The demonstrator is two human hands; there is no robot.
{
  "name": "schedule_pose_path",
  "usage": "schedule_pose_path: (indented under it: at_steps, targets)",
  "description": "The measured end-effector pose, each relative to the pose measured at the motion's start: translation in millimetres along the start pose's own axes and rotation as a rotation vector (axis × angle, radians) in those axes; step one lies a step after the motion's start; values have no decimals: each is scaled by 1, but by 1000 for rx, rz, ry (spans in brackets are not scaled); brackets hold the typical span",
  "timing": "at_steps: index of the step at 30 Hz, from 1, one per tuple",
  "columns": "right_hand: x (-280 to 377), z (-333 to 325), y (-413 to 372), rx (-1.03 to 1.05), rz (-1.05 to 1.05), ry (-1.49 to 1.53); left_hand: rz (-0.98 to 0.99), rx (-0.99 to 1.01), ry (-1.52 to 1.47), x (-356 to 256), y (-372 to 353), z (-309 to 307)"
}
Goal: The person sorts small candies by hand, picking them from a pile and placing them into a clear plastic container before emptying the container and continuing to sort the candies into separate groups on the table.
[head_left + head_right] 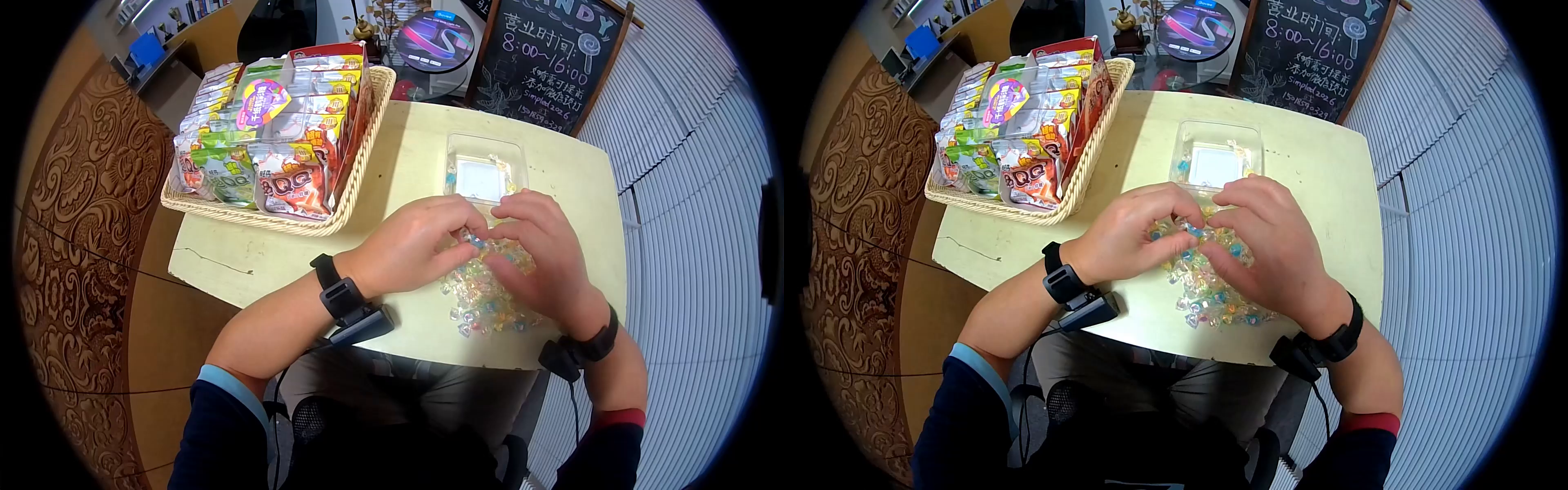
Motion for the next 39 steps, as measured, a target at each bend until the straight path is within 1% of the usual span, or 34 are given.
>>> schedule_pose_path:
  at_steps: [3,9,15,17,21,23,26,33,35,39]
  targets:
    - [-1,1,0,10,4,9,0,0,-9,0,0,0]
    - [-2,6,-1,15,12,55,81,-14,8,-3,1,0]
    - [0,7,-1,12,11,69,68,-2,19,-3,1,1]
    - [0,7,-1,7,9,69,19,26,27,-1,0,2]
    - [0,6,0,-15,9,61,13,19,37,-2,0,1]
    - [-1,6,0,-18,6,56,-35,-21,-68,-3,1,1]
    - [-1,5,-1,-23,4,50,-33,28,-24,1,0,-1]
    - [-1,6,-1,-16,6,42,-58,32,-13,2,-1,3]
    - [0,5,-1,-4,7,52,24,19,14,1,-1,4]
    - [0,6,-1,16,32,126,87,17,34,-5,1,2]
Point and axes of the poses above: each hand's wrist, its own y-axis towards the middle knuckle, its own z-axis out of the palm, x = y × z, the point moved 5 cm from there along y, towards the middle knuckle, and after that the axes turned 8 degrees about z, right-handed, at the moved point
